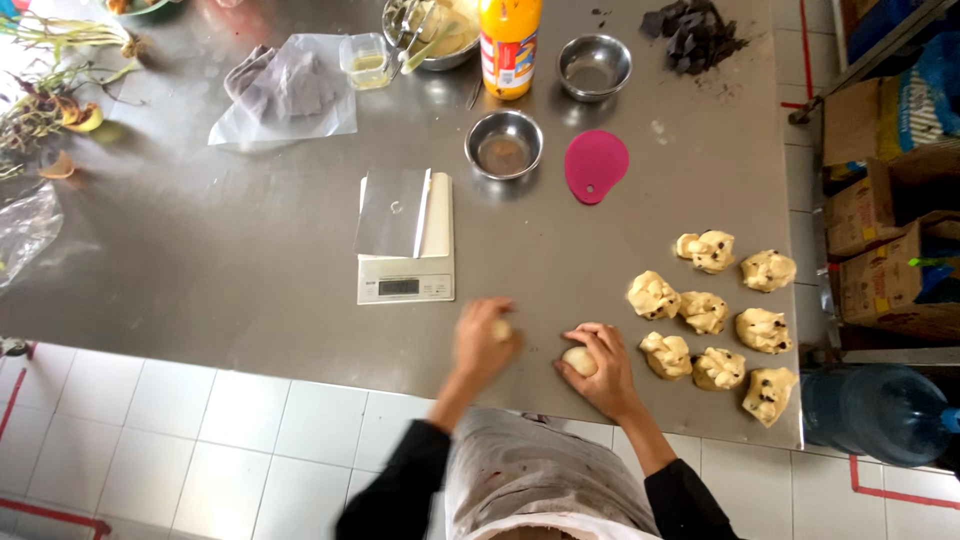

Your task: The person divides a large piece of dough into smaller portions using a bench scraper and weighs each piece on a digital scale before rolling them into balls.

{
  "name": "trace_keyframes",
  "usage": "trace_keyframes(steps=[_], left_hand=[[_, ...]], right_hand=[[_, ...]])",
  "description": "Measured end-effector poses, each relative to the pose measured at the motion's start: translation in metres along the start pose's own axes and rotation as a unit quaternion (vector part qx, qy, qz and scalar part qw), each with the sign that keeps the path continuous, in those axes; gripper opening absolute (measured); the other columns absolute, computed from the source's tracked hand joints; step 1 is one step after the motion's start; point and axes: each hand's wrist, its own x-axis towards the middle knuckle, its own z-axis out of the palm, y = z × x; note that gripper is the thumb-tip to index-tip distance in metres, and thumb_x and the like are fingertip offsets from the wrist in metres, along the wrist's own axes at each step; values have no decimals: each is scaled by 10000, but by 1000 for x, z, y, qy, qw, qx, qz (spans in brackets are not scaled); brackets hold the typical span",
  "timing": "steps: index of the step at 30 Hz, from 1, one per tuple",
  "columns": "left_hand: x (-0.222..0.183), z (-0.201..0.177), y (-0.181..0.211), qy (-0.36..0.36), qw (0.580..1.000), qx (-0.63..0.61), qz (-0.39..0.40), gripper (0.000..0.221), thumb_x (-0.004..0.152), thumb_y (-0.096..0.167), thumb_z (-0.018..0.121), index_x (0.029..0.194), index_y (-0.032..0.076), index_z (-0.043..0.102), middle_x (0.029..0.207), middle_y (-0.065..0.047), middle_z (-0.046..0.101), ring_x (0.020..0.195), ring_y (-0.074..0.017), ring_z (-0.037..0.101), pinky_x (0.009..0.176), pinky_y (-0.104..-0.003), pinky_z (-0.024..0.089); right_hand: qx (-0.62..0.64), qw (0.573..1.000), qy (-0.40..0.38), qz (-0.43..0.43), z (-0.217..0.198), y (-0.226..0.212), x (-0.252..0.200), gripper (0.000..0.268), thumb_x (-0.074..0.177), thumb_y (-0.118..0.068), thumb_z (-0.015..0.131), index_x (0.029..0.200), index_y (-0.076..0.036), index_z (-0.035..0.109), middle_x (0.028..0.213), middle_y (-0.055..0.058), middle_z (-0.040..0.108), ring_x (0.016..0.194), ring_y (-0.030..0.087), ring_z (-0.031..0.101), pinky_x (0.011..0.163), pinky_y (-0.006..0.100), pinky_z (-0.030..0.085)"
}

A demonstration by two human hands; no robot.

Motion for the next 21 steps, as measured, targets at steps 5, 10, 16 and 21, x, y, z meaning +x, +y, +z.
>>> trace_keyframes(steps=[5,10,16,21], left_hand=[[-41,-24,11,-154,981,-81,84,645,614,163,821,1229,90,637,1145,-103,691,1107,-335,619,966,-434,511],[-2,-22,-17,12,997,51,52,585,629,185,864,1177,107,675,1067,-109,687,1062,-354,617,943,-451,500],[-29,1,5,-95,993,-61,34,613,616,211,848,1189,103,661,1127,-103,704,1103,-358,623,959,-455,497],[-14,-59,7,-93,995,22,32,629,587,206,860,1167,90,644,1119,-138,651,1100,-380,579,963,-469,488]], right_hand=[[3,1000,-9,-2,-4,-2,-2,402,736,-248,844,1077,-83,713,1128,73,633,1064,281,604,908,415,509],[3,1000,-17,8,1,7,-7,404,737,-263,854,1072,-86,715,1109,66,634,1046,272,608,896,407,510],[-3,1000,-6,-4,0,8,-2,400,740,-259,852,1073,-89,710,1116,78,638,1044,290,602,896,416,500],[-12,1000,-9,-10,-3,1,-4,404,726,-255,849,1072,-101,709,1119,80,643,1063,301,603,909,421,501]])
